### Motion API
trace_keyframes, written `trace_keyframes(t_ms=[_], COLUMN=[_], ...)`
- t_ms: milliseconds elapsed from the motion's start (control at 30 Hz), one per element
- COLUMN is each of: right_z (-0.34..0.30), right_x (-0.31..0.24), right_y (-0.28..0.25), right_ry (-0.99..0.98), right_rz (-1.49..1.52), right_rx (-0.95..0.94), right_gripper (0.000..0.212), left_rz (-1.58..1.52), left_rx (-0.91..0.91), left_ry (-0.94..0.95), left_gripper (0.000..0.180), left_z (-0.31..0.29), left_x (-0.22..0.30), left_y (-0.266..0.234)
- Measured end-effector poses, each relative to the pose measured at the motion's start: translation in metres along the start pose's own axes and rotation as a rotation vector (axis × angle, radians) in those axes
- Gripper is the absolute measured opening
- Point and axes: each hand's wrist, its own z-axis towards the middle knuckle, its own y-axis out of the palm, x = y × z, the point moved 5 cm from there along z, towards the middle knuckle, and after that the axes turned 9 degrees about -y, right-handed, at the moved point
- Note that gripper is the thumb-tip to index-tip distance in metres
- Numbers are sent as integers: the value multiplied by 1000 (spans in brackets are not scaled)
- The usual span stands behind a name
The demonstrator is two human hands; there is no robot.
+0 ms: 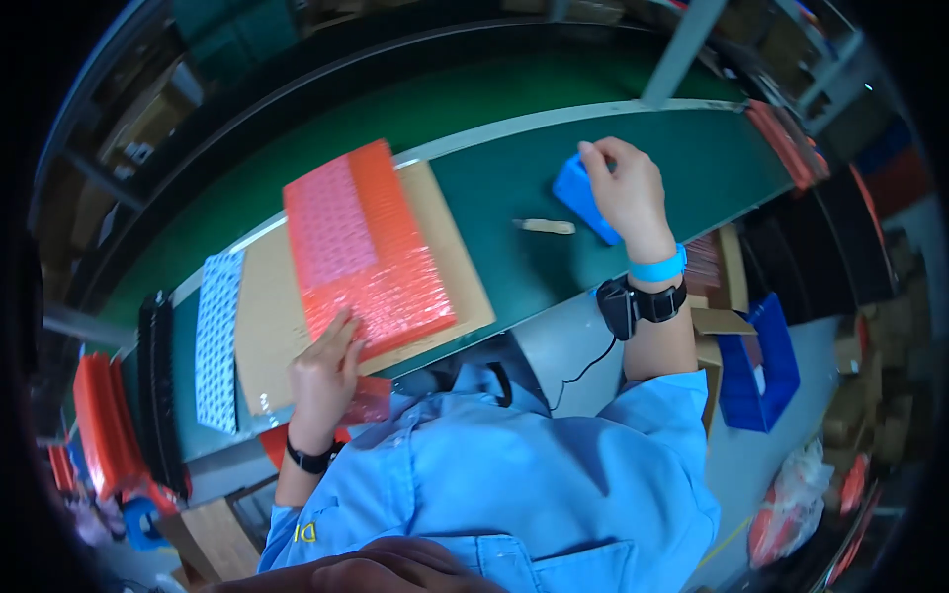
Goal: The person picks up a circuit board and wraps it in a bubble wrap sleeve, folding the edges over and securing them with tape. After setting the wrapped board aside, they pull a new sheet of bubble wrap from a roll and repeat the process.
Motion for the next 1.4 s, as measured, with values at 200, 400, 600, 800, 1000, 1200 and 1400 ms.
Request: trace_keyframes(t_ms=[200,400,600,800,1000,1200,1400], right_z=[-23,-25,-45,-90,-114,-114,-113], right_x=[87,95,99,107,137,131,122], right_y=[-32,-25,-37,-39,-16,-27,-30], right_ry=[238,370,723,710,636,691,747], right_rz=[-61,119,565,1032,1183,1294,1308], right_rx=[-232,-448,-151,142,246,242,207], right_gripper=[38,39,32,30,26,22,16], left_rz=[-50,-81,-105,-165,-133,-151,-165], left_rx=[123,120,122,67,126,123,121], left_ry=[21,1,-7,-69,-21,-36,-48], left_gripper=[21,21,20,22,18,18,18], left_z=[1,3,3,3,6,5,4], left_x=[-8,-5,-5,-6,-3,-5,-5], left_y=[0,3,4,5,3,4,6])
